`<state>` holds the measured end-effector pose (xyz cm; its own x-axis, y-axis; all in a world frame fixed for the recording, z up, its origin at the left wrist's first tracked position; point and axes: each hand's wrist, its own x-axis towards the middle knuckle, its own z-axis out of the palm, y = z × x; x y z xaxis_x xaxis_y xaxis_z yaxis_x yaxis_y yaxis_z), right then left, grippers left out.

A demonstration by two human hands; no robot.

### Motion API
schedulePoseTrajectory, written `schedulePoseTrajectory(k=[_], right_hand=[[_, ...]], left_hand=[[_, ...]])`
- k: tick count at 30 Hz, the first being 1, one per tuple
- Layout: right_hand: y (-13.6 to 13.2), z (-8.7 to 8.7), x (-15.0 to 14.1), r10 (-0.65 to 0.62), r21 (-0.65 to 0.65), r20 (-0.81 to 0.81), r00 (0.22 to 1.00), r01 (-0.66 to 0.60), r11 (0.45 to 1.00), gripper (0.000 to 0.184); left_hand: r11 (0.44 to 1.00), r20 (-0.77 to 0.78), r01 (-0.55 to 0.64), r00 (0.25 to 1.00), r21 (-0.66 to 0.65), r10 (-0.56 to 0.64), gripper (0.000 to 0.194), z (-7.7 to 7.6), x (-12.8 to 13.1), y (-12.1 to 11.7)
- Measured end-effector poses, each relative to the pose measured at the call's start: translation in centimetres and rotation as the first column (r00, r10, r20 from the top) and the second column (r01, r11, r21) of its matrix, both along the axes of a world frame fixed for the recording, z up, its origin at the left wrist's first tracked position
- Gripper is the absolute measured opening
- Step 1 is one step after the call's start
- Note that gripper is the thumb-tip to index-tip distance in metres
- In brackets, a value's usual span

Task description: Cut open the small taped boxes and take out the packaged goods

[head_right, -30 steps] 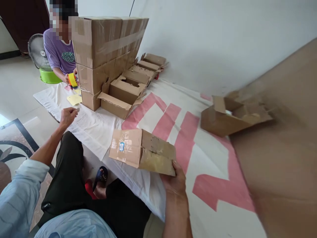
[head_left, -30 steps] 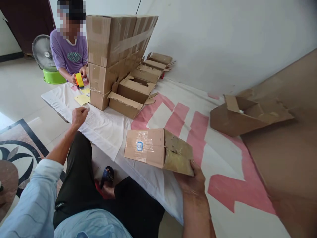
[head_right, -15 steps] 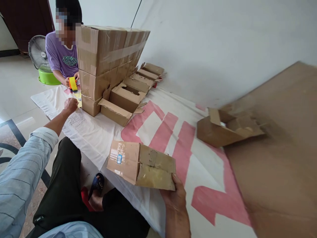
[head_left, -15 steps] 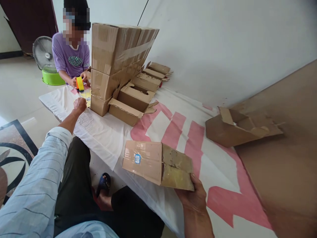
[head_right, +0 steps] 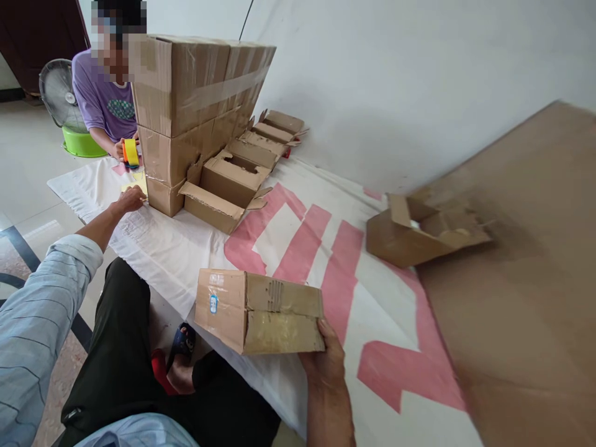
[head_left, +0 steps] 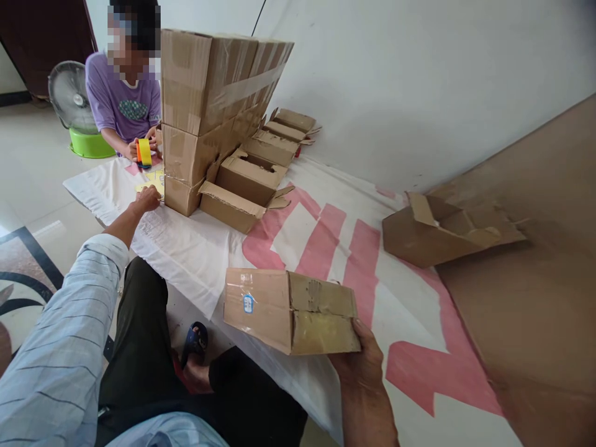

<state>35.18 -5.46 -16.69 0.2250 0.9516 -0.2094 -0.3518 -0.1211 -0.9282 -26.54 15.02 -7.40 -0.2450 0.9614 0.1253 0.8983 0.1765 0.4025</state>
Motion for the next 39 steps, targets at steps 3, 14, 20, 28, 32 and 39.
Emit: schedulePoseTrajectory(k=[3,14,20,28,32,39], right_hand=[[0.1,0.3,-0.6,-0.033,-0.032,-0.038,0.999,0.032,0.999,0.061],[0.4,2.0,-1.9,0.047,0.092,-0.109,0.993,-0.037,0.995,0.048],[0.5,2.2,-2.1,0.04,0.122,-0.116,0.992,-0.025,0.992,0.049],[0.4,2.7,-2.7,0.042,0.133,-0.098,0.994,-0.029,0.991,0.048],[0.3,2.8,-2.8,0.047,0.133,-0.107,0.993,-0.033,0.991,0.05],[0.3,2.6,-2.7,0.07,0.161,-0.092,0.993,-0.055,0.985,0.053]], left_hand=[[0.996,0.052,-0.071,0.996,0.05,0.068,0.031,1.3,-0.2,-1.0],[0.82,0.35,0.157,0.848,0.551,-0.397,0.009,-0.6,11.9,-15.4],[0.666,0.419,0.363,0.56,0.652,-0.715,0.019,-1.5,22.0,-22.9],[0.618,0.376,0.336,0.561,0.711,-0.738,0.047,-2.6,25.2,-23.3],[0.632,0.38,0.334,0.576,0.699,-0.724,0.048,-2.5,25.7,-23.4],[0.627,0.365,0.307,0.602,0.716,-0.71,0.04,-2.2,26.4,-23.9]])
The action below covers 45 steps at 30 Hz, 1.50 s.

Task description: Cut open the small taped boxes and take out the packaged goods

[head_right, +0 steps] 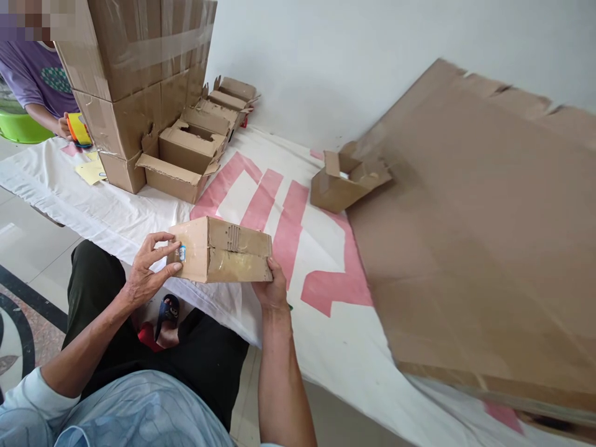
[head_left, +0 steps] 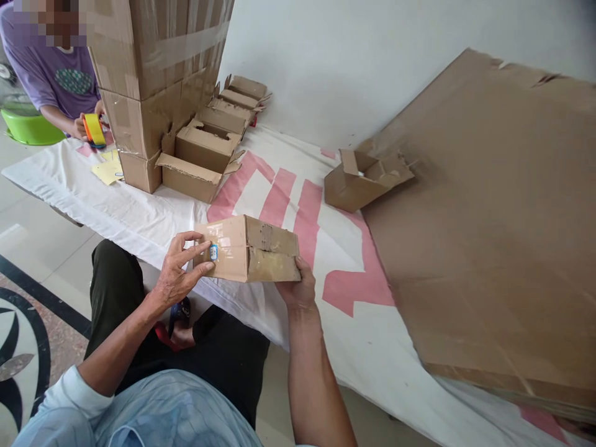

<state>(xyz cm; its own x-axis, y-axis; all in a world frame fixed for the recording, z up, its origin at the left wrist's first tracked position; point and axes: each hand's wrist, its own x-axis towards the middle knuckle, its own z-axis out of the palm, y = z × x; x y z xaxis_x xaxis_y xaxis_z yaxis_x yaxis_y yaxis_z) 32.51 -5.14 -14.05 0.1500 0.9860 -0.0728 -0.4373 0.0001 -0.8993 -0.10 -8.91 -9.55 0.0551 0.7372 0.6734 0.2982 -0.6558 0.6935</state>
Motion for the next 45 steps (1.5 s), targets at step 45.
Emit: schedulePoseTrajectory(k=[45], right_hand=[[-2.4,5.1,-5.4,-0.017,0.15,0.432,0.902,-0.054,0.987,0.077]], left_hand=[[0.916,-0.149,0.041,0.983,-0.4,-0.109,0.036,6.7,-7.6,3.0]])
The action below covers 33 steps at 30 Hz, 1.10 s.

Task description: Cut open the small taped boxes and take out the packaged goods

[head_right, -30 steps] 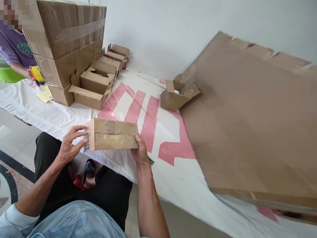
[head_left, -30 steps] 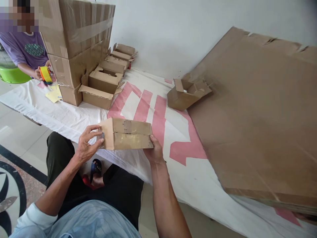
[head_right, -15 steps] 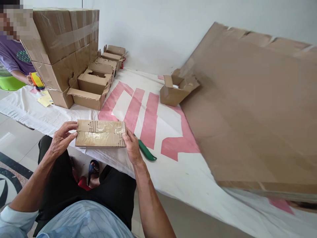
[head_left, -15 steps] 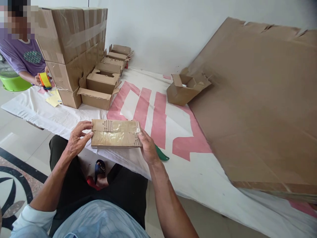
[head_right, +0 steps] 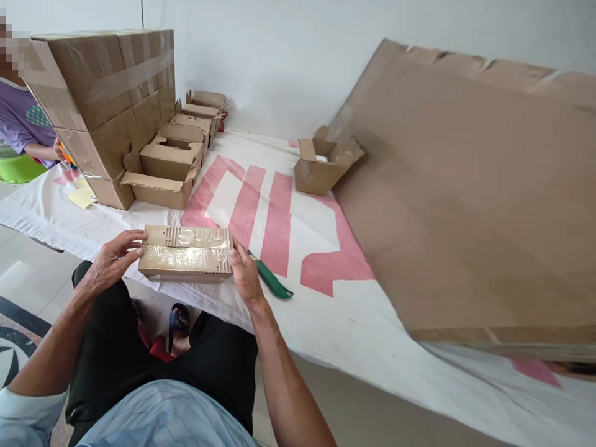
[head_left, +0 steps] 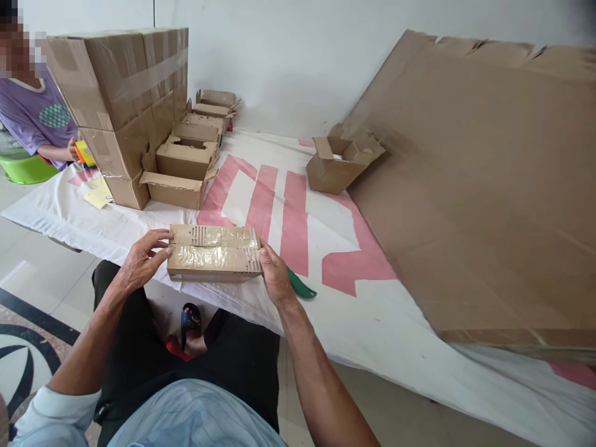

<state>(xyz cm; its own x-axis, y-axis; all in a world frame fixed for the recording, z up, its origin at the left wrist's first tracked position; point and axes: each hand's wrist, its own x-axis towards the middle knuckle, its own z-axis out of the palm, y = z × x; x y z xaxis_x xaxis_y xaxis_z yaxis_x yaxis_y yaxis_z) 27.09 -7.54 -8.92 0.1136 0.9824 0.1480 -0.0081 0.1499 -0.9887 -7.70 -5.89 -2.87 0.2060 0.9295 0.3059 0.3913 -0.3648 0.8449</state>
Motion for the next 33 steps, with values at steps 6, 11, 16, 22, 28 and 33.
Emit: schedulePoseTrajectory(k=[6,11,16,22,28,33], right_hand=[[0.3,0.2,0.3,-0.014,0.006,0.003,1.0,0.014,1.0,0.064],[0.2,0.3,0.5,-0.03,0.011,-0.017,0.999,0.03,0.999,0.056],[0.3,-0.1,1.0,-0.009,0.006,-0.035,0.999,0.009,1.0,0.052],[0.5,0.2,1.7,0.042,-0.121,-0.141,0.989,-0.059,0.991,0.053],[0.7,1.1,1.9,0.073,-0.093,-0.116,0.991,-0.084,0.992,0.057],[0.9,0.9,1.8,0.045,-0.078,-0.106,0.993,-0.053,0.996,0.058]], left_hand=[[1.0,0.005,-0.001,1.0,-0.026,0.001,0.036,0.3,-0.1,0.1],[0.999,0.006,-0.006,1.0,-0.052,0.007,0.035,0.4,0.0,0.2],[0.995,0.028,-0.012,0.999,-0.098,0.015,0.037,0.1,-0.2,0.7],[0.993,0.025,-0.034,0.999,-0.114,0.037,0.039,-0.1,-0.1,1.3],[0.997,-0.021,-0.036,0.999,-0.061,0.035,0.037,0.1,-0.3,1.7],[0.996,0.024,0.021,1.0,-0.085,-0.019,0.043,-0.2,-0.7,2.8]])
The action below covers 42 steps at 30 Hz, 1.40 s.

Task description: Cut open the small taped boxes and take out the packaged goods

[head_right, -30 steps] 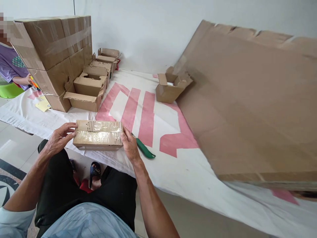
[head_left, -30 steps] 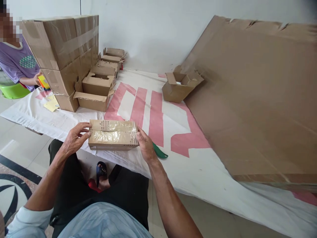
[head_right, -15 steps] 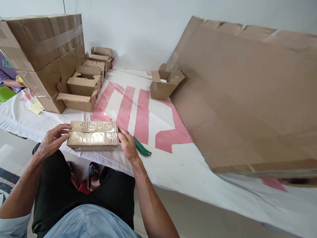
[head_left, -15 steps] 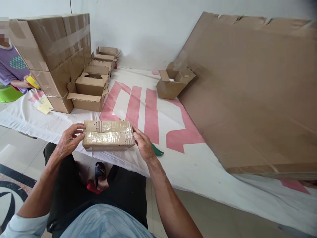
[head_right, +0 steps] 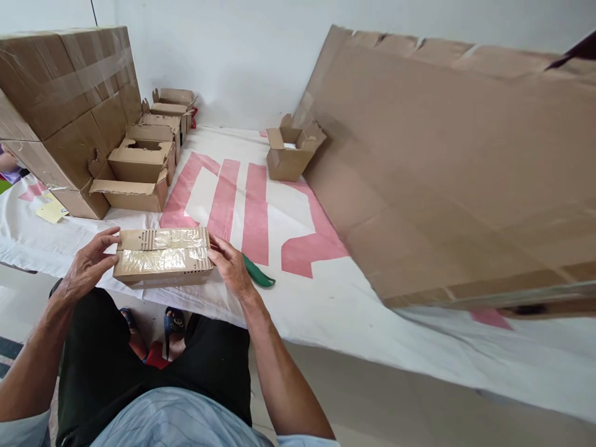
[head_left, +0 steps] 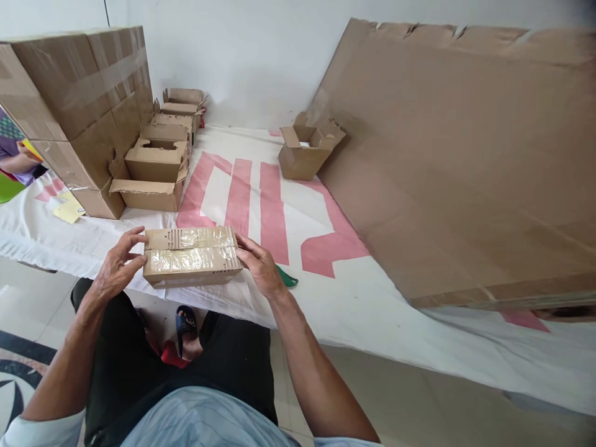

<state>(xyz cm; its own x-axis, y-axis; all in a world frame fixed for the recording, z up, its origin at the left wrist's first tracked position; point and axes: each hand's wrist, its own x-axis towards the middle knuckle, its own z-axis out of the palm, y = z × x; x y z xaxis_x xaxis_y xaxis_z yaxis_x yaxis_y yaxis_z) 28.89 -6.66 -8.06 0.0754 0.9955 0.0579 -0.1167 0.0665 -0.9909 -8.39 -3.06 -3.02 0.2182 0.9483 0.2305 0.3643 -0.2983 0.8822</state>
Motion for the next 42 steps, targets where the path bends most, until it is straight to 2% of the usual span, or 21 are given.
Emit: schedulePoseTrajectory(k=[4,8,12,14,16,18,20,22,24,25,26,28,29,30,33,36,39,42], right_hand=[[-0.9,-0.6,-0.4,-0.043,0.0,0.038,0.998,0.043,0.999,0.061],[-0.4,-1.3,-1.4,-0.101,0.035,0.042,0.994,0.1,0.994,0.068],[2.8,-1.8,-2.7,-0.231,0.084,-0.006,0.973,0.231,0.969,0.086],[4.0,-2.0,-3.3,-0.318,0.071,0.006,0.948,0.317,0.946,0.093],[4.5,-2.1,-3.9,-0.343,0.052,0.043,0.938,0.341,0.939,0.094],[4.7,-1.9,-4.4,-0.298,0.073,0.077,0.951,0.293,0.953,0.095],[5.1,-1.4,-4.8,-0.201,0.118,0.074,0.977,0.191,0.974,0.097],[5.9,-0.6,-5.2,-0.055,0.125,0.03,0.998,0.051,0.991,0.1],[6.8,0.3,-5.4,0.083,0.094,0.003,0.997,-0.083,0.992,0.102],[7.1,0.7,-5.4,0.127,0.076,0.006,0.992,-0.127,0.989,0.102],[7.2,1.1,-5.3,0.156,0.064,0.02,0.988,-0.157,0.986,0.101],[6.5,1.6,-4.7,0.176,0.058,0.046,0.983,-0.179,0.982,0.094],[5.7,1.8,-4.2,0.175,0.057,0.046,0.984,-0.177,0.983,0.089],[4.7,1.9,-3.7,0.166,0.053,0.042,0.985,-0.168,0.984,0.085],[0.4,1.9,-1.8,0.083,0.008,0.047,0.995,-0.083,0.996,0.076],[-4.7,1.6,-0.6,-0.06,-0.024,0.091,0.994,0.063,0.998,0.072],[-8.7,1.0,-1.0,-0.168,0.019,0.156,0.973,0.167,0.986,0.068],[-9.6,0.6,-2.6,-0.257,0.077,0.167,0.952,0.247,0.966,0.063]], left_hand=[[0.997,0.095,0.068,0.993,-0.034,-0.064,0.055,-0.7,-0.3,1.0],[0.995,0.039,0.081,0.996,-0.061,-0.079,0.074,-1.1,-0.3,0.7],[1.0,-0.113,-0.025,0.993,-0.006,0.025,0.086,-0.6,0.9,-2.0],[0.995,-0.199,-0.087,0.976,0.039,0.093,0.083,-0.4,1.9,-3.9],[0.987,-0.264,-0.115,0.954,0.111,0.141,0.077,-0.4,3.2,-6.1],[0.982,-0.293,-0.102,0.945,0.158,0.145,0.072,-0.3,4.6,-8.3],[0.989,-0.293,-0.057,0.952,0.134,0.094,0.07,-0.1,6.1,-10.2],[0.996,-0.277,0.082,0.958,0.031,-0.071,0.062,0.5,7.5,-11.6],[0.958,-0.227,0.277,0.931,-0.069,-0.286,0.052,1.2,8.3,-12.0],[0.945,-0.207,0.322,0.922,-0.066,-0.328,0.048,1.6,8.4,-11.6],[0.952,-0.204,0.305,0.931,-0.02,-0.303,0.043,1.8,8.3,-10.9],[0.979,-0.223,0.115,0.972,0.171,-0.075,0.035,2.0,7.7,-8.8],[0.966,-0.239,0.021,0.97,0.256,0.043,0.039,1.9,7.1,-7.5],[0.952,-0.255,-0.012,0.962,0.305,0.094,0.045,1.7,6.6,-6.1],[0.949,-0.297,0.093,0.955,0.3,0.0,0.059,1.0,5.2,-2.4],[0.942,-0.302,0.221,0.943,0.254,-0.14,0.069,0.7,4.9,-0.2],[0.937,-0.289,0.295,0.928,0.189,-0.234,0.074,0.8,5.5,0.7],[0.948,-0.271,0.28,0.934,0.149,-0.233,0.075,0.8,6.0,0.5]])
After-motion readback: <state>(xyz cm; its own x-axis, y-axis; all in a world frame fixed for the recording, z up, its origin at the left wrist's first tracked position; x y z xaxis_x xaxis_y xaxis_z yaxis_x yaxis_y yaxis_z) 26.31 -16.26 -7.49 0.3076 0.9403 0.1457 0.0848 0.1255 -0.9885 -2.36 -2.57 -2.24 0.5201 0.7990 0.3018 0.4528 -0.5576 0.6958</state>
